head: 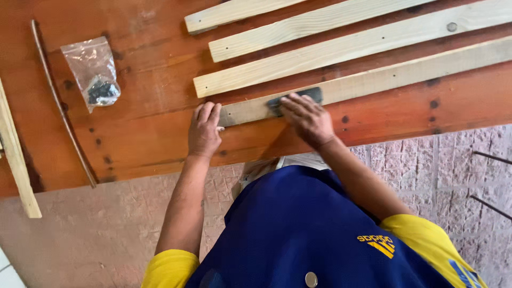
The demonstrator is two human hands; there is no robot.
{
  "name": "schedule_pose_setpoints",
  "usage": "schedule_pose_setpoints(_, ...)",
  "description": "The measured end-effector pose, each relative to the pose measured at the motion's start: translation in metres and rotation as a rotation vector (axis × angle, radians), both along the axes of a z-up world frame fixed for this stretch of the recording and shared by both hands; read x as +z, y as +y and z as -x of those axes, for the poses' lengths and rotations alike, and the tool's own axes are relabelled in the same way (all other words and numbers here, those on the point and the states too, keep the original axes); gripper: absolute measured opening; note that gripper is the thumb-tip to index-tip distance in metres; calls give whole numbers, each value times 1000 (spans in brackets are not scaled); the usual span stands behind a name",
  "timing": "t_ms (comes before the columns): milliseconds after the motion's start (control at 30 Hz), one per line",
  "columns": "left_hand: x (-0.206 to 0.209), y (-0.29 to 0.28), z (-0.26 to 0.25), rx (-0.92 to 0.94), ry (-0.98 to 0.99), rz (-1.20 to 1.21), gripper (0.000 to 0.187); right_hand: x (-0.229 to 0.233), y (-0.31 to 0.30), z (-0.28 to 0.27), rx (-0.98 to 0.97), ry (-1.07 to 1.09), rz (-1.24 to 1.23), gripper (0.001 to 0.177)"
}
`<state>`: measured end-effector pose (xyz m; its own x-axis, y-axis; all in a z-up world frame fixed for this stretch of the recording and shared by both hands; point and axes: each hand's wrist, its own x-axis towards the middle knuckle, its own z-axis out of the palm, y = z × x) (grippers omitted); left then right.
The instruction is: The person sands several wooden planks by hand using a piece of sandpaper on a large wooden table.
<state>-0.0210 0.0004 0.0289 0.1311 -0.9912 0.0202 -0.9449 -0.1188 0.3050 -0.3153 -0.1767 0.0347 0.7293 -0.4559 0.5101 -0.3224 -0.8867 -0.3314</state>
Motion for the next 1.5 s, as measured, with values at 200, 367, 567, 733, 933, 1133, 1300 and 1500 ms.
schedule_pose_setpoints(200,2,0,1,10,11,0,81,-20,-43,77,-140,74,59,25)
schedule_pose_setpoints(367,-7,3,-1,14,31,24,79,2,-55,100,-200,172,125,31)
schedule_pose_setpoints(567,-17,2,-10,17,40,49,81,16,-38,44,-176,227,211,26)
schedule_pose_setpoints(733,-2,1,-14,12,24,30,83,37,20,-61,79,118,170,30)
schedule_pose_setpoints(933,-25,4,-23,6,112,-2,82,22,80,-145,227,32,219,26)
schedule_pose_setpoints(1133,-19,5,-23,-38,62,-15,77,10,88,-155,188,16,213,22)
schedule_pose_setpoints(1300,2,2,-15,8,101,39,66,-1,86,-145,197,12,81,17)
schedule_pose_setpoints(1500,0,3,-12,-8,44,-40,77,-21,76,-108,68,-21,7,23)
